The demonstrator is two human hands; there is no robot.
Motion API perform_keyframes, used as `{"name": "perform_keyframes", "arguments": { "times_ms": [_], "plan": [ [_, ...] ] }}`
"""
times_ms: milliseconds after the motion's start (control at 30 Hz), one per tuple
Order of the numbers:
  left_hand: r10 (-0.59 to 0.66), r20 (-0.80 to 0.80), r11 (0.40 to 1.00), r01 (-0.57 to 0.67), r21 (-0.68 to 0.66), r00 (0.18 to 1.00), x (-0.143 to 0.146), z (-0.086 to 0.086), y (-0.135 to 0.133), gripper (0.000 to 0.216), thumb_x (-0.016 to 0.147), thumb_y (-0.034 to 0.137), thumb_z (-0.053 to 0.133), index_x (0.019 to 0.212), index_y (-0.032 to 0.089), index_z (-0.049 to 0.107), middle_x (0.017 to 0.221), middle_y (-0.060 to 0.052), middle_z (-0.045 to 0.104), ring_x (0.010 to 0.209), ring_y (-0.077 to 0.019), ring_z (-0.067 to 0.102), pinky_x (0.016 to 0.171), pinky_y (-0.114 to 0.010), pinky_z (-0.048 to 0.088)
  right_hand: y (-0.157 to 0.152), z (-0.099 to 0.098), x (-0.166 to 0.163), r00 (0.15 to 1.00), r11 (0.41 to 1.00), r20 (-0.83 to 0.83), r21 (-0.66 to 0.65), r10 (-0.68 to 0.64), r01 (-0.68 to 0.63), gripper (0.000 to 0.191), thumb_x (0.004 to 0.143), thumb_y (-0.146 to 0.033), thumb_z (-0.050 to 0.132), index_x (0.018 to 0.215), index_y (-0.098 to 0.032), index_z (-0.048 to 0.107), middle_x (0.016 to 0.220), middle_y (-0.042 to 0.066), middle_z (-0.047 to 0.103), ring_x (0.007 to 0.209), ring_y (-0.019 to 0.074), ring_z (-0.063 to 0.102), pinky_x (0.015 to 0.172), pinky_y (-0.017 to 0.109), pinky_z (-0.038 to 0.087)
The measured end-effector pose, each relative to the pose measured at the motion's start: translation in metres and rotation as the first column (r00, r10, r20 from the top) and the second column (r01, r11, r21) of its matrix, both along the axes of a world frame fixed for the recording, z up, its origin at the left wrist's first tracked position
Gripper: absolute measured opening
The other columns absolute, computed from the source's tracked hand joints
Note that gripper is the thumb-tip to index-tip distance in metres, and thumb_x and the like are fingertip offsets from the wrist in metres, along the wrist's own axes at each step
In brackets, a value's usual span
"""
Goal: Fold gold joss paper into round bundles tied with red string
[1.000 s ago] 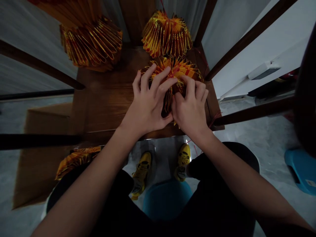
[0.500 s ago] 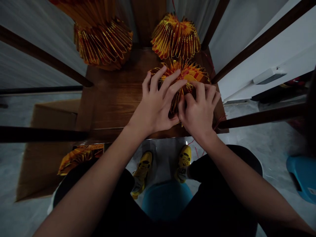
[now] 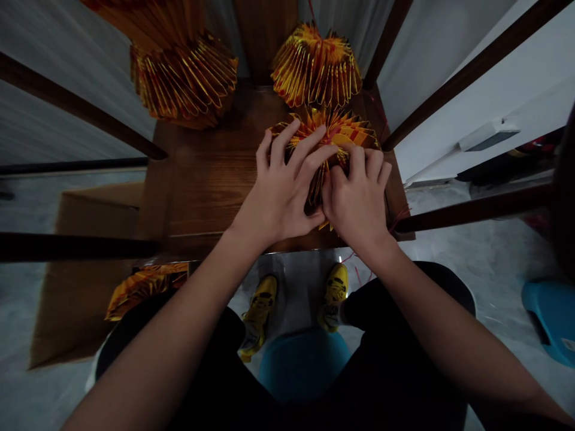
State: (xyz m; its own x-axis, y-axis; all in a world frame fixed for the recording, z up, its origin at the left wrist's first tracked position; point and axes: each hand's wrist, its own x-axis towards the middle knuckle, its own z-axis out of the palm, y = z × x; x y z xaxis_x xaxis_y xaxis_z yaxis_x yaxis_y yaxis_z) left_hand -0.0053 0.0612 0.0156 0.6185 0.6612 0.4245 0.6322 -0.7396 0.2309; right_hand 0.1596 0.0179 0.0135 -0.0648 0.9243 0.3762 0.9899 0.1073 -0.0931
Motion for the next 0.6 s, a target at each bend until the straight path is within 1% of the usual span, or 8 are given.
{"name": "perform_keyframes", "arguments": {
  "times_ms": [233, 333, 500, 600],
  "plan": [
    [-0.013, 0.003, 1.000, 0.013, -0.007, 1.000, 0.001, 0.000, -0.001, 0.090, 0.081, 0.033, 0.074, 0.163, 0.032, 0.037, 0.178, -0.008, 0.037, 0.168, -0.0440, 0.024, 0.137, -0.069, 0.011, 0.003, 0.000, 0.002, 1.000, 1.000, 0.025, -0.003, 0.004, -0.004, 0.030, 0.105, -0.019, 0.046, 0.111, -0.012, 0.074, 0.146, 0.025, 0.059, 0.128, 0.0430, 0.055, 0.106, 0.065, 0.047],
    [-0.003, -0.007, 1.000, 0.003, 0.010, 1.000, 0.002, -0.001, 0.000, 0.090, 0.080, 0.033, 0.073, 0.163, 0.031, 0.037, 0.178, -0.008, 0.037, 0.167, -0.0445, 0.025, 0.137, -0.069, 0.011, 0.004, -0.002, 0.004, 1.000, 1.000, 0.012, 0.011, 0.012, -0.012, 0.028, 0.105, -0.021, 0.048, 0.109, -0.014, 0.075, 0.142, 0.024, 0.061, 0.126, 0.0426, 0.056, 0.105, 0.065, 0.047],
    [0.006, -0.009, 0.999, -0.005, 0.044, 1.000, 0.003, -0.003, 0.000, 0.093, 0.080, 0.036, 0.076, 0.164, 0.031, 0.037, 0.178, -0.008, 0.039, 0.165, -0.0445, 0.029, 0.137, -0.069, 0.015, 0.001, -0.002, 0.007, 0.999, 1.000, -0.017, 0.006, 0.029, -0.029, 0.028, 0.105, -0.023, 0.048, 0.111, -0.016, 0.074, 0.152, 0.023, 0.058, 0.130, 0.0414, 0.054, 0.105, 0.062, 0.047],
    [0.027, -0.010, 0.998, -0.027, 0.049, 1.000, 0.004, -0.002, -0.001, 0.090, 0.083, 0.037, 0.074, 0.165, 0.032, 0.037, 0.178, -0.007, 0.040, 0.164, -0.0434, 0.031, 0.137, -0.067, 0.015, -0.005, 0.002, 0.011, 0.999, 0.999, -0.033, 0.014, 0.037, -0.037, 0.029, 0.108, -0.029, 0.048, 0.108, -0.017, 0.074, 0.151, 0.022, 0.059, 0.130, 0.0402, 0.053, 0.105, 0.060, 0.048]
  ]
}}
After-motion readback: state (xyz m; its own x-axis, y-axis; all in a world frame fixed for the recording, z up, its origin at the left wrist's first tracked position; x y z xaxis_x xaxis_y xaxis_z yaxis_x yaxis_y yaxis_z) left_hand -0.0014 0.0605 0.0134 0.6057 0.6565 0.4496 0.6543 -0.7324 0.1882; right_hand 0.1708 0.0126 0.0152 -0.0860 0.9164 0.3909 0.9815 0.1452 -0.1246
